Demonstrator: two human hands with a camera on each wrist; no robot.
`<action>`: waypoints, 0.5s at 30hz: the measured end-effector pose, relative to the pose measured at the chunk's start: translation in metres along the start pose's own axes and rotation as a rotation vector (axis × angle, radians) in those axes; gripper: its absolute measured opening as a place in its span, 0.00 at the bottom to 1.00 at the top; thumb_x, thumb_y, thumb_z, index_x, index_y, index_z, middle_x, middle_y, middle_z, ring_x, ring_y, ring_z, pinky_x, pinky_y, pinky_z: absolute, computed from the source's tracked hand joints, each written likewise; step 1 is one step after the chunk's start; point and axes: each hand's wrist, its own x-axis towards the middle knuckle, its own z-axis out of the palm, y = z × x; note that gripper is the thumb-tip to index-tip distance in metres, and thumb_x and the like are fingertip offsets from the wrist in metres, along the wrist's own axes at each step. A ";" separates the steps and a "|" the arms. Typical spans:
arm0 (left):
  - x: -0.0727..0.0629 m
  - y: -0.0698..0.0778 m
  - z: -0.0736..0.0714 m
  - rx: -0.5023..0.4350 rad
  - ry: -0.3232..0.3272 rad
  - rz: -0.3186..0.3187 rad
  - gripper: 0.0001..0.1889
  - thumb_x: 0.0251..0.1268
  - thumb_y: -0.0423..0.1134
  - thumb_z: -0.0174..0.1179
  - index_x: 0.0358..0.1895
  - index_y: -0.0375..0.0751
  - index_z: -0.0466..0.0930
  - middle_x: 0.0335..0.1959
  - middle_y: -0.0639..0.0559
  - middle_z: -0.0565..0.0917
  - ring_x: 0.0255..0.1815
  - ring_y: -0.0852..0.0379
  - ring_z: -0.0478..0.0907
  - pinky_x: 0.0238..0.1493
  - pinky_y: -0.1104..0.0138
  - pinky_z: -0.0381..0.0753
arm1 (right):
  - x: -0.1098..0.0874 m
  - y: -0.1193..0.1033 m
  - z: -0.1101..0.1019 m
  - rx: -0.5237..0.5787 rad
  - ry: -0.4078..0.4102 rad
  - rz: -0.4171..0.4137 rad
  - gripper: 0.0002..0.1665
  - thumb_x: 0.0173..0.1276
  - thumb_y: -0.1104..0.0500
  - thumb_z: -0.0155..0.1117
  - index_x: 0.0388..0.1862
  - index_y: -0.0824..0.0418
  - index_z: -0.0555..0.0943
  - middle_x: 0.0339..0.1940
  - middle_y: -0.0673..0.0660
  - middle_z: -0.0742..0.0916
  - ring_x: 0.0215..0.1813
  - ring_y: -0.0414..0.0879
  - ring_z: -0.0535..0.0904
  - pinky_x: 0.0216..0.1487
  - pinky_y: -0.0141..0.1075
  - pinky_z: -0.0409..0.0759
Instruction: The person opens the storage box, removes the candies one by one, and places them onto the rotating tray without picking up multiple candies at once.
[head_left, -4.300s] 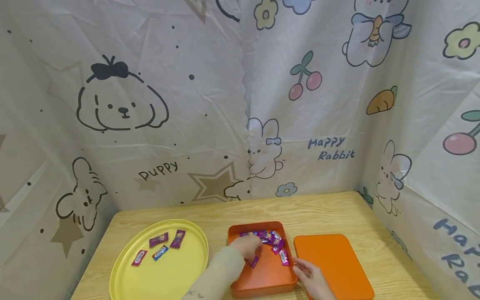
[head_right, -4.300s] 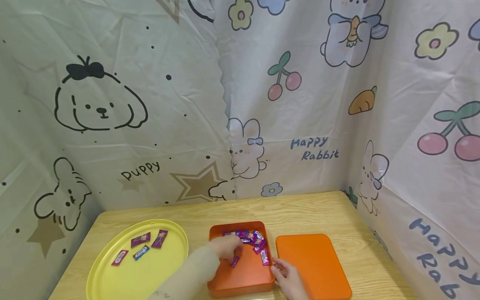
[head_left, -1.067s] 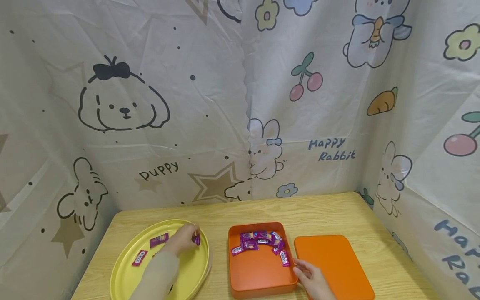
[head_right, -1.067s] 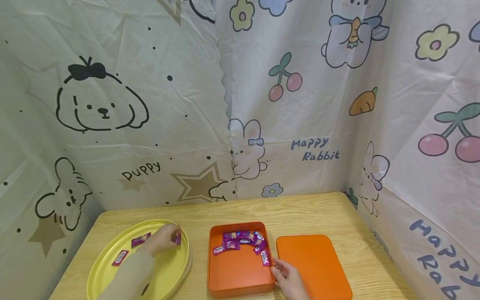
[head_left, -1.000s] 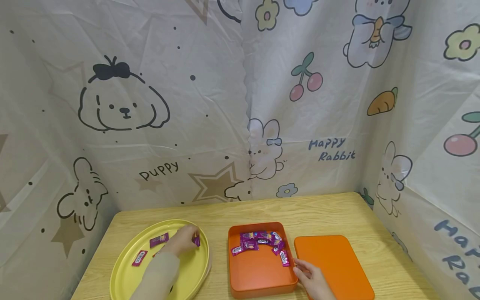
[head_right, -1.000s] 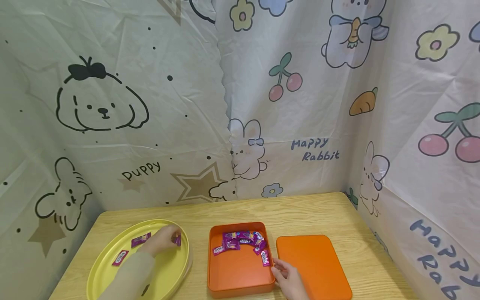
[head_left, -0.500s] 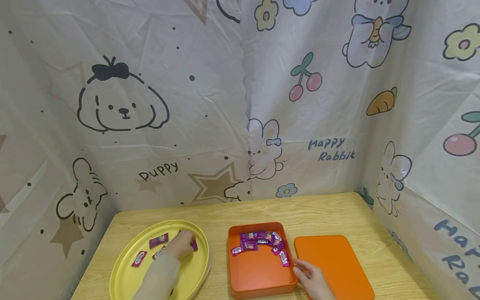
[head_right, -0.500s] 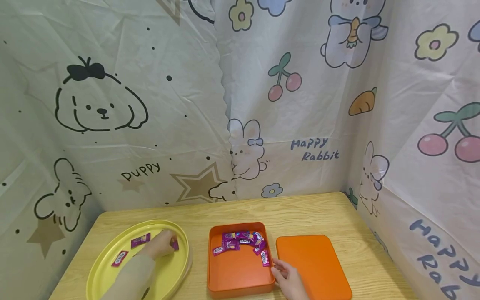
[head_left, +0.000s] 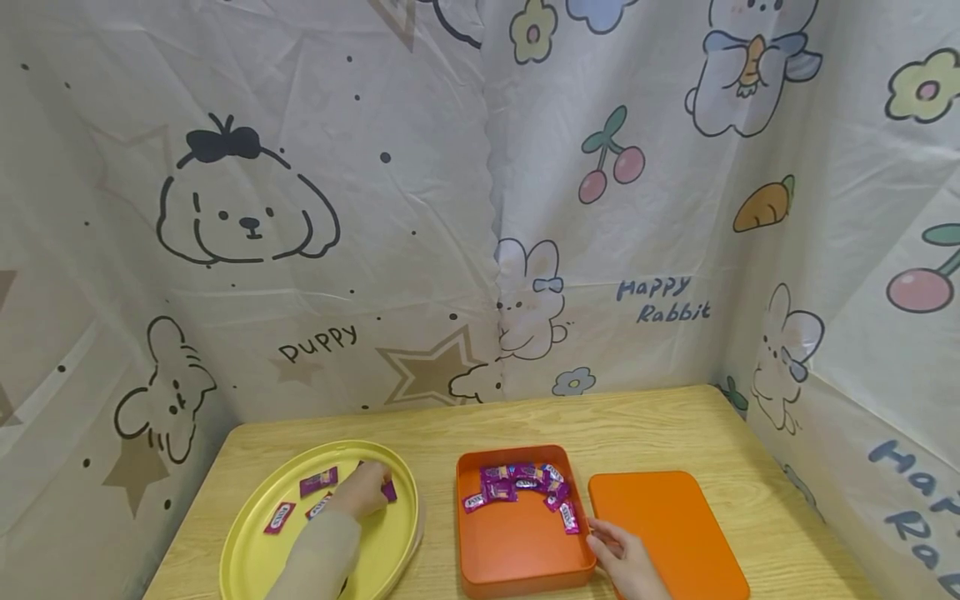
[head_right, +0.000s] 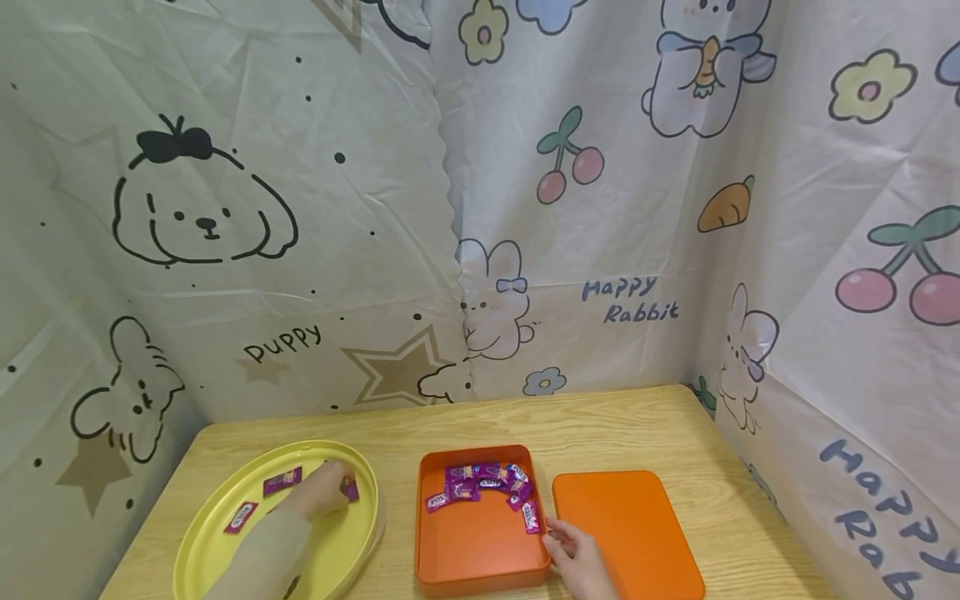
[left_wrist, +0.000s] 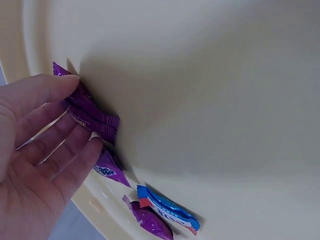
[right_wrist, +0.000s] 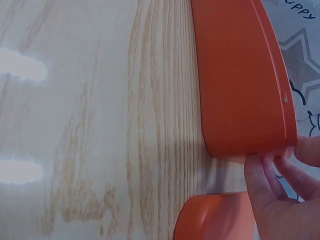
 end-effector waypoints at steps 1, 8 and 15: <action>0.000 0.000 0.000 0.000 -0.001 -0.002 0.08 0.37 0.21 0.61 0.25 0.33 0.76 0.25 0.48 0.76 0.27 0.56 0.69 0.31 0.64 0.72 | 0.000 -0.001 0.000 0.001 -0.001 -0.001 0.26 0.68 0.59 0.54 0.56 0.79 0.68 0.48 0.72 0.79 0.47 0.59 0.78 0.45 0.44 0.79; 0.000 0.003 -0.005 -0.019 -0.018 -0.030 0.12 0.39 0.25 0.62 0.33 0.26 0.77 0.35 0.38 0.76 0.37 0.43 0.74 0.40 0.55 0.77 | 0.000 0.000 0.000 -0.008 -0.005 0.005 0.26 0.68 0.59 0.53 0.56 0.79 0.68 0.48 0.72 0.79 0.47 0.59 0.78 0.45 0.44 0.79; 0.005 0.016 -0.013 0.057 0.135 0.012 0.31 0.37 0.32 0.59 0.53 0.25 0.69 0.54 0.30 0.69 0.56 0.31 0.64 0.54 0.42 0.66 | 0.001 0.001 0.000 -0.011 0.004 -0.007 0.25 0.68 0.59 0.54 0.56 0.78 0.69 0.47 0.71 0.79 0.47 0.59 0.78 0.45 0.44 0.79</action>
